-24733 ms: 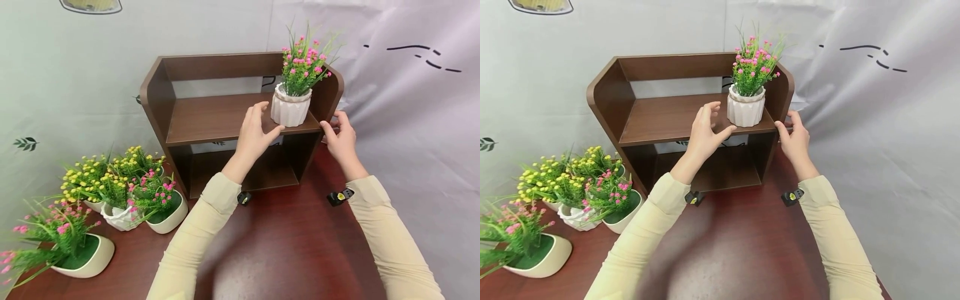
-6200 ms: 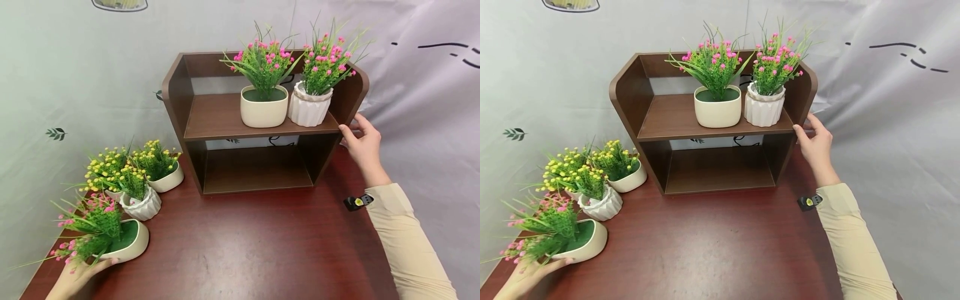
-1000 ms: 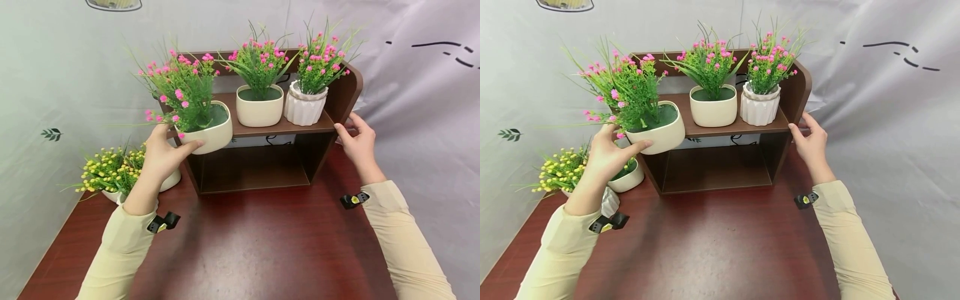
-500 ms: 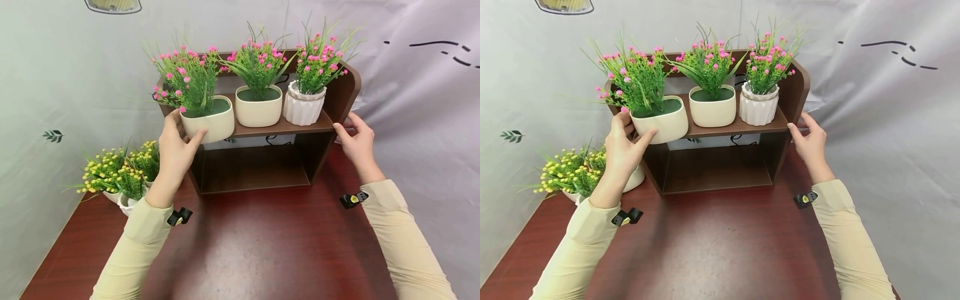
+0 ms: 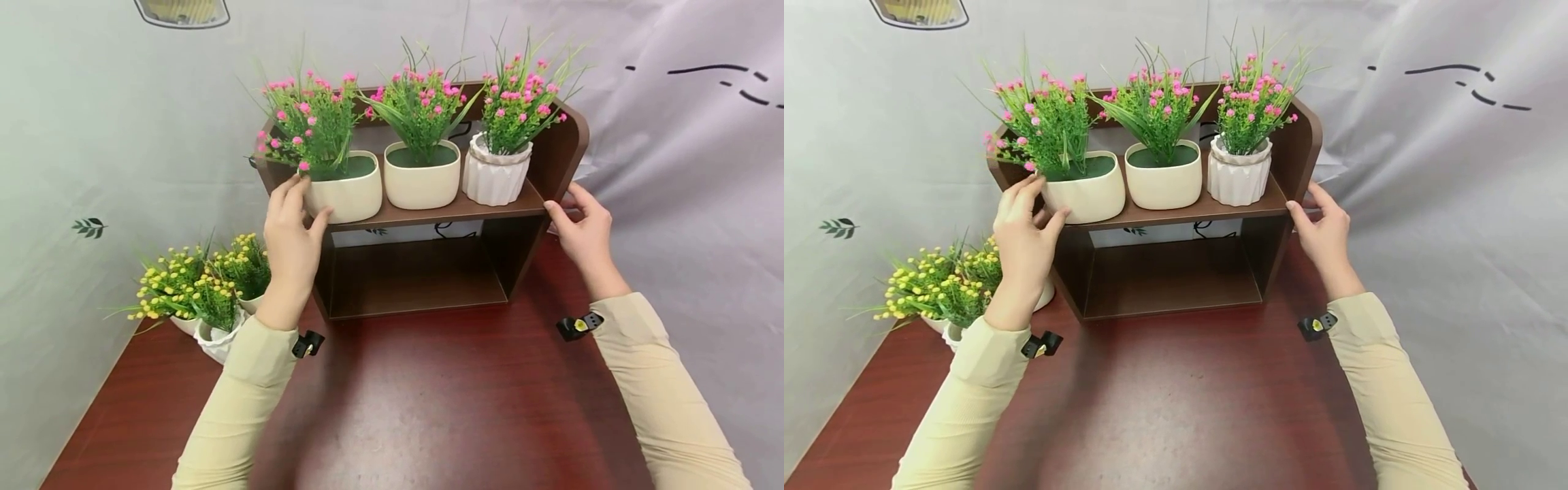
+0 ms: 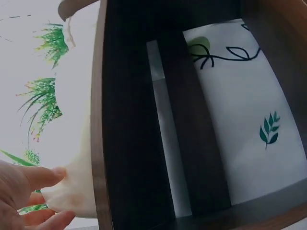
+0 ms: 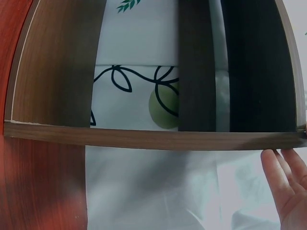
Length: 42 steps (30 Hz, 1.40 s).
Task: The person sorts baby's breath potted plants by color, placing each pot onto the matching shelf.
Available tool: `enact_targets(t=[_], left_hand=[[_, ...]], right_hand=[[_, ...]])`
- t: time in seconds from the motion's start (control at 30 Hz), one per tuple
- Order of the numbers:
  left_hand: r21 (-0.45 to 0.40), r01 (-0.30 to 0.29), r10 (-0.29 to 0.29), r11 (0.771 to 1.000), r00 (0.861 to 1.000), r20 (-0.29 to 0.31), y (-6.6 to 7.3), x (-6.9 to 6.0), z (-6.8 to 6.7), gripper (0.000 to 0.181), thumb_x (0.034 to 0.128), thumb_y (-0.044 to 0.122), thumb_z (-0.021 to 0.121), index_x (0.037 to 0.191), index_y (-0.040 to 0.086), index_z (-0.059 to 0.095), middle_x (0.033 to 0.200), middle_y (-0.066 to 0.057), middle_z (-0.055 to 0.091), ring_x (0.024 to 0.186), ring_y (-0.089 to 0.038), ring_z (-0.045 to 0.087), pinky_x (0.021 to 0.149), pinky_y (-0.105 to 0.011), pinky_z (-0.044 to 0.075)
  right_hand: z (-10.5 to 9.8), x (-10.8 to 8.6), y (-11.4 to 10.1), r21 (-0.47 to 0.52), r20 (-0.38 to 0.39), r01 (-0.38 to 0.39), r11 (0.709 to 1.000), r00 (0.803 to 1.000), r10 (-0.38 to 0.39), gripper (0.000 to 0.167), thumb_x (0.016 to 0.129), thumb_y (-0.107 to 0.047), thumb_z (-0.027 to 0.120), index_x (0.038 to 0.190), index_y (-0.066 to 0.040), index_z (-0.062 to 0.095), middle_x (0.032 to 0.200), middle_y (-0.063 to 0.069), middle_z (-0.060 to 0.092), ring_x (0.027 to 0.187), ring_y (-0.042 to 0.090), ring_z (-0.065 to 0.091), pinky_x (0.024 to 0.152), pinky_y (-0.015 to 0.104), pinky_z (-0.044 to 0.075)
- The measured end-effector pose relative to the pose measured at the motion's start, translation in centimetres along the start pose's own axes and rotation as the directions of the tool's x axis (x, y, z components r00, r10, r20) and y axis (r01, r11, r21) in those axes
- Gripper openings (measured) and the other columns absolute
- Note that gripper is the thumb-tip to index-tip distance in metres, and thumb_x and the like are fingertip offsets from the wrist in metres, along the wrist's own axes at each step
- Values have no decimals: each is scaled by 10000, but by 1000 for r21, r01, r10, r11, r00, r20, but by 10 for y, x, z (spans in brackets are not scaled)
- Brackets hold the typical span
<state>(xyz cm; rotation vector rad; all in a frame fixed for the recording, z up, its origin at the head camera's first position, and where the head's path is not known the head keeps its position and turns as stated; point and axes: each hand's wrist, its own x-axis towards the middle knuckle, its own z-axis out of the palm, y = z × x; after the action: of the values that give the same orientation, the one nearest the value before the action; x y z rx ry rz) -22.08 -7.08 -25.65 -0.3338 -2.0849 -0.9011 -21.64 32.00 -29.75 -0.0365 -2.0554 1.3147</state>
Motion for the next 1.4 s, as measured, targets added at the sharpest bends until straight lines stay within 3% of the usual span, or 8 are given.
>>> enact_targets(t=[0.2,0.43,0.63,0.93,1.1,1.3,1.4], left_hand=[[72,-26,22,997,998,59,-2,3,6,646,797,221,774,1315,-54,502,1343,-231,488,1258,-332,468,1017,-455,426],[77,2,-6,997,998,60,-4,6,10,677,792,190,780,1330,-67,459,1365,-244,458,1274,-344,452,1024,-467,415],[58,-54,50,997,996,67,-13,3,9,669,832,226,737,1347,-77,435,1381,-254,441,1301,-331,430,1021,-436,427],[-16,-146,147,989,987,63,-29,-18,-2,590,814,218,747,1253,-83,493,1327,-238,470,1197,-329,510,916,-395,511],[-32,-191,193,981,980,49,-36,-30,-10,596,770,178,794,1221,-92,512,1281,-247,502,1168,-340,522,859,-419,535],[-15,-221,221,975,975,20,-50,-44,-20,656,683,116,852,1220,-73,525,1244,-227,547,1140,-345,531,761,-455,543],[-16,-214,214,977,977,14,-59,-54,-27,621,712,175,832,1205,-65,540,1214,-217,568,1097,-340,546,748,-392,533]], right_hand=[[-2,-1,-3,21,-7,-13,1000,1000,13,369,863,-44,650,1225,12,601,732,-165,542,586,-85,567,516,77,475],[0,0,0,11,4,-19,1000,1000,19,385,865,-63,657,1242,-12,599,750,-161,545,603,-83,574,525,93,489],[1,2,-1,8,-6,-11,1000,1000,11,375,866,-58,653,1234,-8,604,755,-153,539,615,-90,571,519,76,477],[2,0,-3,-8,-17,-30,1000,999,30,372,858,-76,657,1225,-31,614,749,-175,544,608,-92,575,511,80,476],[2,-3,-5,-121,-67,49,991,996,-57,321,853,-113,658,1167,-47,642,753,-238,519,627,-179,525,529,29,428],[4,-4,-7,-216,-82,102,971,989,-123,291,852,-108,647,1130,-22,641,829,57,636,663,-211,469,644,16,391],[5,-3,-8,-226,-80,107,968,989,-128,275,846,-101,657,1105,-11,646,845,-126,610,738,-197,479,682,10,388]])
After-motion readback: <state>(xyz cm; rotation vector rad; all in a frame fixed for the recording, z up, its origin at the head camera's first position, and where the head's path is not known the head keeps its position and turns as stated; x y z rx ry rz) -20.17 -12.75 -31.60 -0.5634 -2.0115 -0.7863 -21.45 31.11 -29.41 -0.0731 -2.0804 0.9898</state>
